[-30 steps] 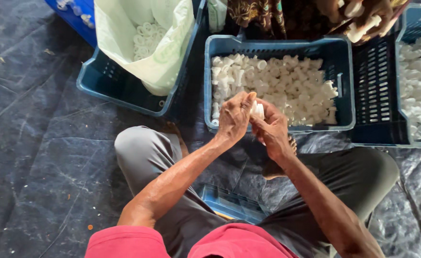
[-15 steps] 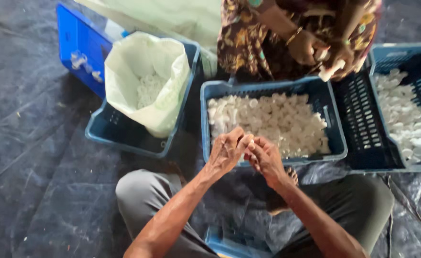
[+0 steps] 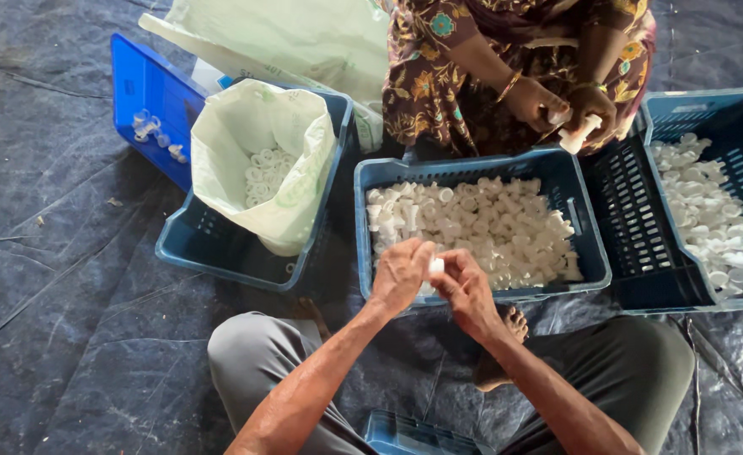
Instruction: The person sits on a tarp and repeatedly picks up small white plastic components from a blue crate. They manually press two pieces together to form a connected unit and place the assembled item back into the crate. A second person works alongside them in the same manner.
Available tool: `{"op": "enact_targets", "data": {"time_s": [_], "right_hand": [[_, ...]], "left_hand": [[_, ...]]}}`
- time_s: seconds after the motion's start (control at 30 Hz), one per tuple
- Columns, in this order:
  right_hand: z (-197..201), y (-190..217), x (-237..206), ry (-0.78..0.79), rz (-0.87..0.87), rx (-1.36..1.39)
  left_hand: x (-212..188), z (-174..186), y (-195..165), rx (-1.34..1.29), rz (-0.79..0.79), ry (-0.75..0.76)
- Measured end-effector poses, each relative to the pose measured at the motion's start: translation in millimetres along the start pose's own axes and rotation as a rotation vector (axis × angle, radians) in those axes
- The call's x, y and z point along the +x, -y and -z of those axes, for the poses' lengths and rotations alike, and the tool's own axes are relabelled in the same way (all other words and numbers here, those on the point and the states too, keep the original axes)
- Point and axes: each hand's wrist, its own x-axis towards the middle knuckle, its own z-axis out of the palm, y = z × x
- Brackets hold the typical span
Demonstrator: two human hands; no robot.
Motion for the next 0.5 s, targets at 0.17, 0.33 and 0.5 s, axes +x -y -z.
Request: {"op": "enact_targets", "data": {"time_s": [0.17,0.33,0.5], "right_hand": [[-11.4,16.0,2.2,0.018,0.126,-0.1],[2.2,13.9,13.6,-0.169,-0.228,0.239],[9.4,10.3,16.8,0.013,-0.449,0.376]], "left_hand": [[1.0,4.8,4.6,-0.192,0.192,-0.032],[-3.8,13.1,-6.6,0.123,-0.096,-0.165],[-12.3,9.7,-18.5,0.382,-0.257,-0.081]]}}
